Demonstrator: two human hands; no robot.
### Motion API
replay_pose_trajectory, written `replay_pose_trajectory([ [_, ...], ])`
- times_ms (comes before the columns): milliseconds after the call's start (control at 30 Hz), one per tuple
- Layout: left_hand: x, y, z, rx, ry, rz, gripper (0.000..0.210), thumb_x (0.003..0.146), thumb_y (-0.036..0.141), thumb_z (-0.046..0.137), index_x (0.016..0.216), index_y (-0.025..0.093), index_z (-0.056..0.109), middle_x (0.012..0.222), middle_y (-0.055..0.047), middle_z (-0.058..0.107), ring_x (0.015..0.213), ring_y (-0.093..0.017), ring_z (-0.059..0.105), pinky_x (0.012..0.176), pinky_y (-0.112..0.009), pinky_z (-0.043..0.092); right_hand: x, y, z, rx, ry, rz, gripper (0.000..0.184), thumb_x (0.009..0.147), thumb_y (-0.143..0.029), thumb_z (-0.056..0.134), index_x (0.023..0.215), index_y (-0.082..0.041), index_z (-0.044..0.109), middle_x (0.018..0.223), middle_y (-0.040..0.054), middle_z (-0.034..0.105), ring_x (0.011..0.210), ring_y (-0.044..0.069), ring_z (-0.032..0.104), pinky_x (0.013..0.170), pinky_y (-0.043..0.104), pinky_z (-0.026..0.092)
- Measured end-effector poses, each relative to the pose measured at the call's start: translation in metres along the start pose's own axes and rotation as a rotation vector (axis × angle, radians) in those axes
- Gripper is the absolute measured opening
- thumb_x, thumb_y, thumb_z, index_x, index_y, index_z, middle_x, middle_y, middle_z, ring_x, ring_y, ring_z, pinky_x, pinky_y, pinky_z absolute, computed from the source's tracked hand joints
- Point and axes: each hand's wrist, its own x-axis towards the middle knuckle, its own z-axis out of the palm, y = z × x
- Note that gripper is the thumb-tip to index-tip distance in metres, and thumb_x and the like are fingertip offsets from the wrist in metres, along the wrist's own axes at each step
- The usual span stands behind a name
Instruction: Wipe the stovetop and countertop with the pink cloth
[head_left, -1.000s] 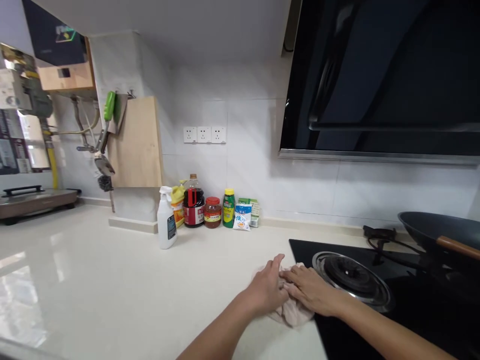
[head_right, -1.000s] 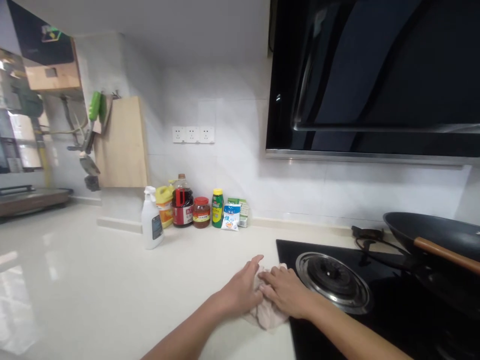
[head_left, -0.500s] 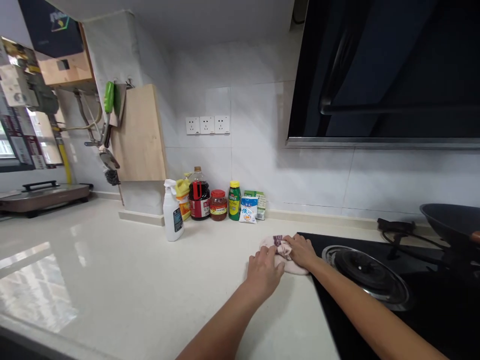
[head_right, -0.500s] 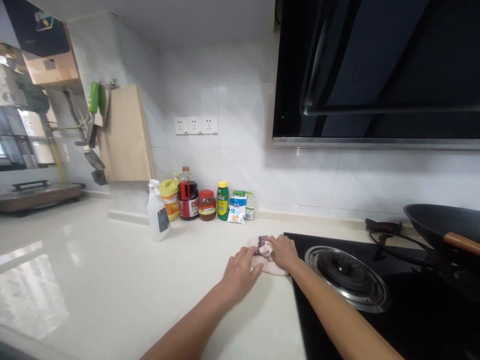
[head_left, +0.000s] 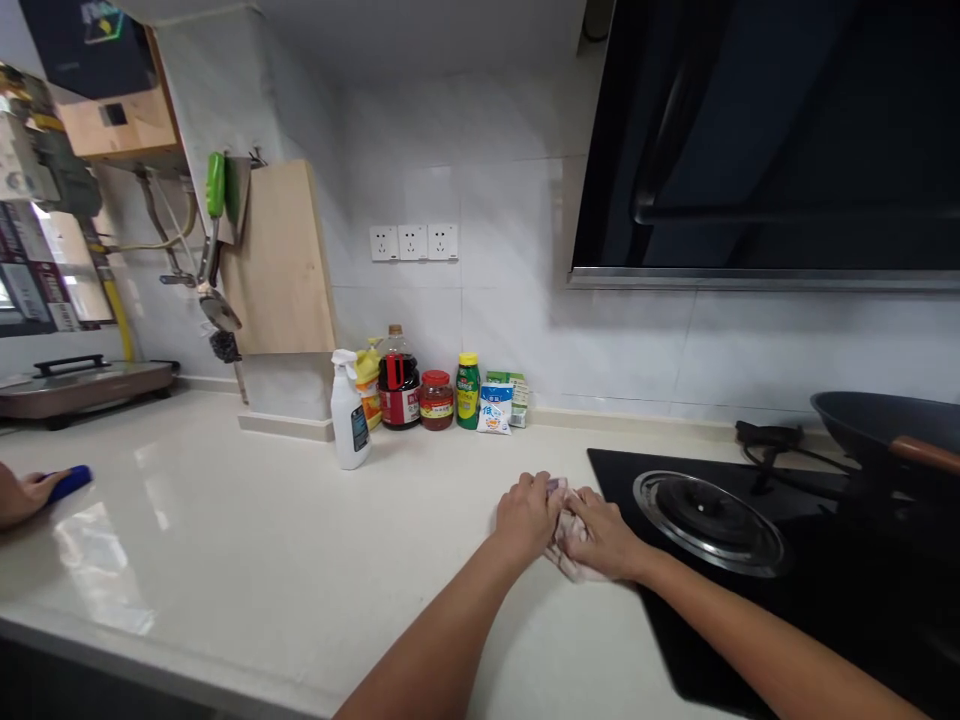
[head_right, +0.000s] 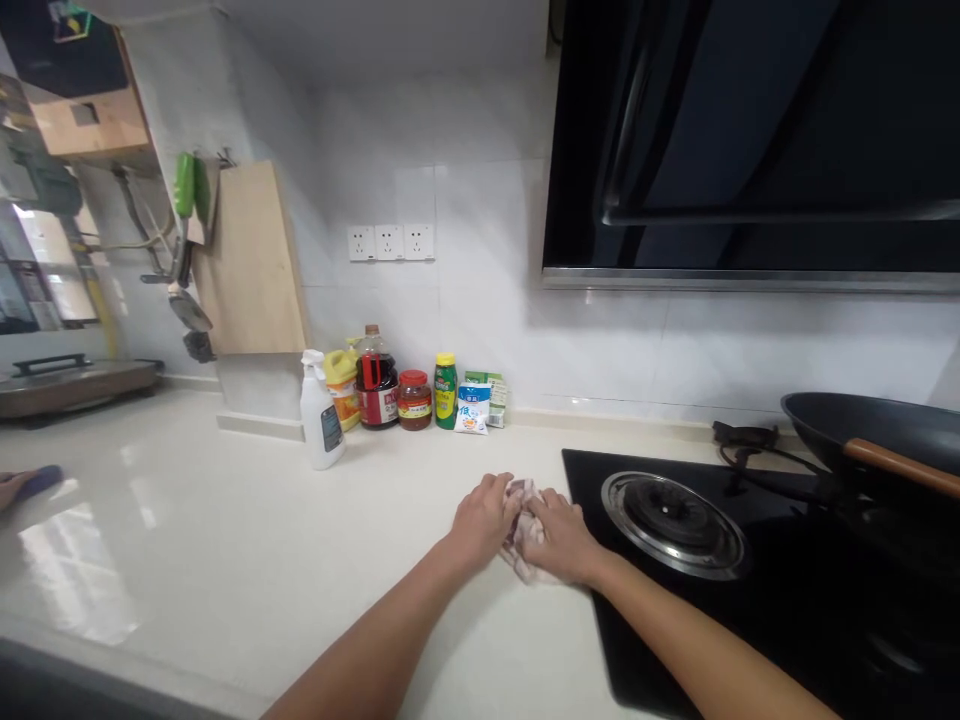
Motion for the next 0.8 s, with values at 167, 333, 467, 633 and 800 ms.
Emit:
replay_pose_trajectory([
  [167,-0.003,0.0,0.007,-0.037,-0.029,0.036,0.044,0.105,0.045,0.037,0.136,0.022,0.057,0.131,-0.01,0.063,0.12,-0.024,0.061,0.1,-0.034,0.044,-0.095,-0.033,-0.022,0.112,0.042,-0.188,0.019,0.085,-0.033,0.057,0.102,-0.027,0.063,0.113,0.0075,0.054,0.103,0.025,0.053,0.09,0.04,0.045],
  [333,-0.009,0.008,0.018,-0.048,-0.102,0.128,0.043,0.105,0.046,0.035,0.128,0.023,0.063,0.13,-0.007,0.065,0.121,-0.023,0.059,0.102,-0.032,0.043,-0.154,-0.019,-0.041,-0.064,0.185,-0.133,0.02,0.089,-0.038,0.057,0.105,-0.03,0.067,0.129,0.0097,0.055,0.118,0.031,0.048,0.102,0.049,0.04],
  [467,-0.012,0.016,0.022,-0.052,-0.154,0.167,0.045,0.105,0.047,0.033,0.126,0.023,0.064,0.131,-0.008,0.065,0.121,-0.026,0.057,0.103,-0.038,0.042,-0.168,0.028,-0.027,-0.111,0.299,0.163,0.037,0.096,-0.039,0.041,0.123,-0.029,0.065,0.134,0.0113,0.058,0.125,0.032,0.05,0.101,0.052,0.043],
  [633,-0.013,0.02,0.026,-0.084,-0.171,0.191,0.043,0.105,0.047,0.032,0.126,0.025,0.063,0.132,-0.006,0.065,0.124,-0.025,0.056,0.104,-0.037,0.042,-0.153,0.038,-0.012,-0.262,0.435,0.251,0.047,0.098,-0.029,0.035,0.139,-0.036,0.057,0.152,0.0074,0.046,0.135,0.032,0.044,0.103,0.053,0.041],
  [800,-0.015,0.021,0.037,-0.121,-0.137,0.236,0.041,0.105,0.046,0.034,0.128,0.027,0.062,0.131,-0.004,0.065,0.122,-0.024,0.056,0.105,-0.038,0.041,-0.113,0.024,-0.018,-0.27,0.262,0.172,0.052,0.092,-0.059,0.05,0.133,-0.03,0.061,0.157,0.0099,0.043,0.139,0.036,0.041,0.109,0.057,0.036],
])
